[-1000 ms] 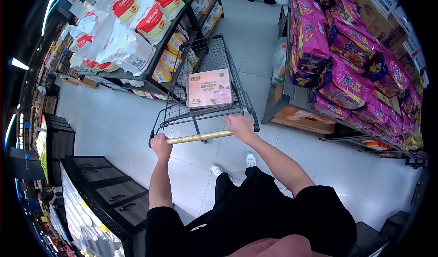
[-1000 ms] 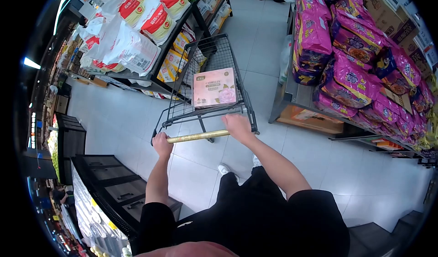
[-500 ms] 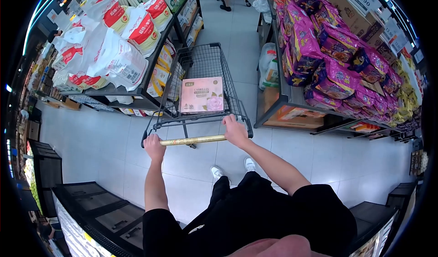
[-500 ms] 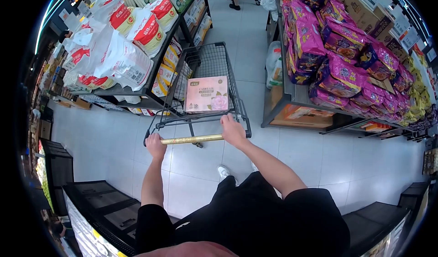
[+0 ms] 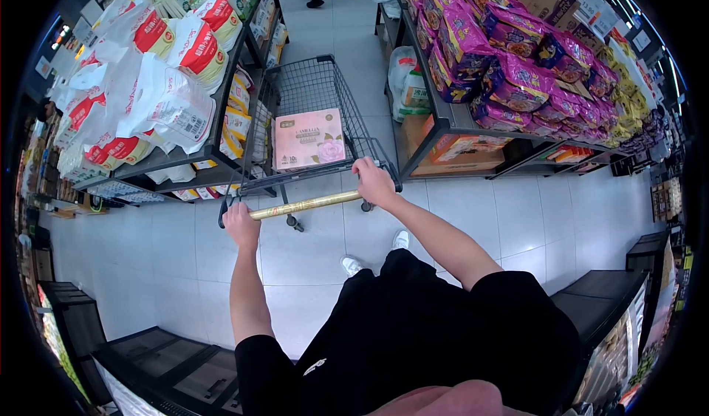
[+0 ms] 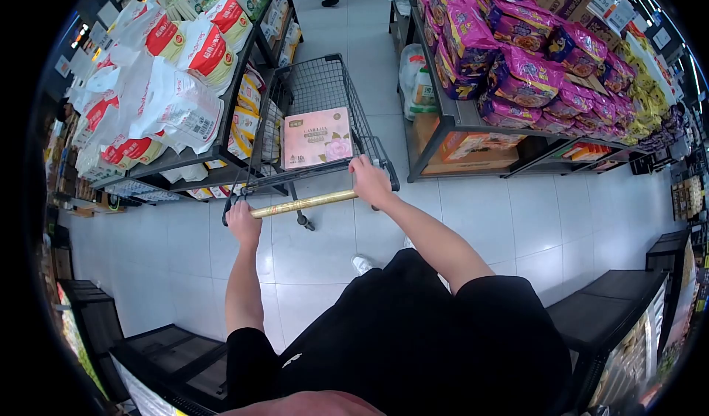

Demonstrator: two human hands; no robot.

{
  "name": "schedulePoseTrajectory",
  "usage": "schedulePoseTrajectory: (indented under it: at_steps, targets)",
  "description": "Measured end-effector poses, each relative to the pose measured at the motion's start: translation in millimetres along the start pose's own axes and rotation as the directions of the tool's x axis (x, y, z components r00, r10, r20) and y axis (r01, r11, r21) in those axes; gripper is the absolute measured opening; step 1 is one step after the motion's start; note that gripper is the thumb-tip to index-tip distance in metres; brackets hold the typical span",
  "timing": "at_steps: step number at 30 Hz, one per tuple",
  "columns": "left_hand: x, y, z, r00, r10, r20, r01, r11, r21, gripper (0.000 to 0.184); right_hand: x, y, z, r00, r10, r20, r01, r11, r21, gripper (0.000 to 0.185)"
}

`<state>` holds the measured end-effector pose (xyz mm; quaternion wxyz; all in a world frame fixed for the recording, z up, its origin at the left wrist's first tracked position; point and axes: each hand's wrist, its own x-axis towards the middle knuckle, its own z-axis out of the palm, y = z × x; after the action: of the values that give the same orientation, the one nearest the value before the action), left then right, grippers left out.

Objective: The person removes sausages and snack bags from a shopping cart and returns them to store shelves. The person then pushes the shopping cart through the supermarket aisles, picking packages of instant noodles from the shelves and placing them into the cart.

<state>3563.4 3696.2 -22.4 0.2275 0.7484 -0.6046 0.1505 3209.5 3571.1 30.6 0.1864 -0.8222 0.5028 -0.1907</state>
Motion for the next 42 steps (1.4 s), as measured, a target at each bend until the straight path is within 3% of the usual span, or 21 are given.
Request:
schedulePoseTrajectory:
  at_steps: [3, 8, 19, 33, 36, 38, 42]
  targets:
    - [2, 5, -2, 1.000, -0.003, 0.026, 0.003, 0.999, -0.032, 0.015, 2, 6, 0, 0.999, 0.006, 0.036, -0.005, 1.000, -0.022, 0.028]
    - [1, 16, -4, 0.999, -0.022, 0.024, 0.024, 0.998, -0.063, 0.015, 3, 11, -9, 0.992, 0.070, 0.105, -0.068, 0.997, -0.020, 0.009]
    - [-21, 53, -14, 0.998, -0.035, -0.062, 0.028, 0.994, -0.102, 0.014, -10, 17, -40, 0.959, 0.228, 0.170, -0.213, 0.971, -0.106, 0.018]
    - [-94, 106, -47, 0.987, -0.135, -0.088, 0.129, 0.989, -0.068, 0.015, -88, 43, -57, 0.986, 0.123, 0.110, -0.102, 0.978, -0.182, 0.024]
    - [-118, 120, -57, 0.983, -0.134, -0.121, 0.126, 0.989, -0.076, 0.016, -109, 46, -67, 0.980, 0.103, 0.169, -0.071, 0.980, -0.186, 0.023]
    - [-128, 127, -65, 0.990, -0.118, -0.078, 0.110, 0.990, -0.093, 0.017, -120, 48, -73, 0.954, 0.184, 0.236, -0.145, 0.974, -0.176, 0.022]
    - [-143, 140, -77, 0.992, -0.121, -0.043, 0.116, 0.989, -0.088, 0.018, -143, 56, -80, 0.936, 0.178, 0.303, -0.130, 0.977, -0.171, 0.022]
